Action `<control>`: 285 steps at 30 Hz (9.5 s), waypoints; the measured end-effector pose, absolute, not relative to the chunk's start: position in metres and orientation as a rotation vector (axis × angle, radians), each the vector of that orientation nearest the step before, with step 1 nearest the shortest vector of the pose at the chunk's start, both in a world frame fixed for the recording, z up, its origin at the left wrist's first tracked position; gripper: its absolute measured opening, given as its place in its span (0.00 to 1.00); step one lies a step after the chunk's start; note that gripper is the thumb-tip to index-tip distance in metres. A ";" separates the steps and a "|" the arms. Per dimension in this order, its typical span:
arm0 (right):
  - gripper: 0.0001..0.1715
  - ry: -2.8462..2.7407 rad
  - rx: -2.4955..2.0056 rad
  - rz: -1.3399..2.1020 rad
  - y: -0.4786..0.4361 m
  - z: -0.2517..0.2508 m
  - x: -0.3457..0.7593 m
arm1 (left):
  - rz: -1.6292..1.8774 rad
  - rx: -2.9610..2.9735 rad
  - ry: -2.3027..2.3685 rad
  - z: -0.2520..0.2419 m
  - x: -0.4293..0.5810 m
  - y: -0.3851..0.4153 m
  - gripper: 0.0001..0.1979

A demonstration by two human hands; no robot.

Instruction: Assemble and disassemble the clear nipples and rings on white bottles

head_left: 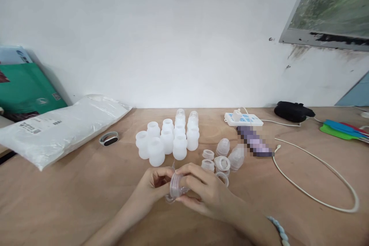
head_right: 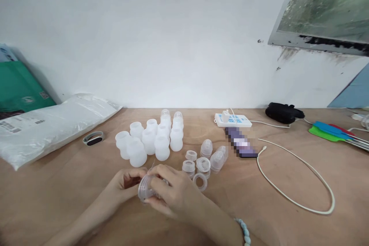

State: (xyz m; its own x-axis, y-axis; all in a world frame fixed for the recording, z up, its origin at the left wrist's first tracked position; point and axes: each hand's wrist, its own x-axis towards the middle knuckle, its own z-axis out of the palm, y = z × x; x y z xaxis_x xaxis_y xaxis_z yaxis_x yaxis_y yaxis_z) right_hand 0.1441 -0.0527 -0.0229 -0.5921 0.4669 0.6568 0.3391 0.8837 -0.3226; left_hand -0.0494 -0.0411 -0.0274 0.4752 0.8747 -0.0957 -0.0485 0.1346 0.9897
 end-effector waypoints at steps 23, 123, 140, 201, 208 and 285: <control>0.21 -1.858 -0.599 0.627 -0.050 -0.020 0.139 | 0.824 1.133 0.893 -0.016 -0.047 -0.049 0.09; 0.16 -1.888 -0.665 0.428 -0.041 -0.011 0.182 | 0.730 0.934 0.782 -0.023 -0.058 -0.049 0.31; 0.24 -1.314 -1.128 0.673 -0.028 -0.011 0.188 | 0.963 1.552 0.811 -0.021 -0.056 -0.055 0.17; 0.30 -1.961 -0.933 1.001 -0.040 -0.004 0.186 | 0.903 1.587 1.027 -0.024 -0.062 -0.041 0.18; 0.17 -1.981 -1.117 0.948 -0.039 -0.006 0.183 | 0.890 1.562 0.991 -0.021 -0.058 -0.042 0.17; 0.09 -2.240 -0.625 0.095 -0.054 -0.025 0.149 | 0.866 1.366 0.878 -0.024 -0.045 -0.047 0.13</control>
State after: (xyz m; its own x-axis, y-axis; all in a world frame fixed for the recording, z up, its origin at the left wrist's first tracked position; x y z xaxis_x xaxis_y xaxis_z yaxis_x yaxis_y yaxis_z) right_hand 0.1492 -0.0540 -0.0249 -0.5647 0.4656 0.6814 0.4061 0.8756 -0.2617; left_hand -0.0449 -0.0467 -0.0237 0.4315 0.9020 -0.0175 -0.0048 0.0217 0.9998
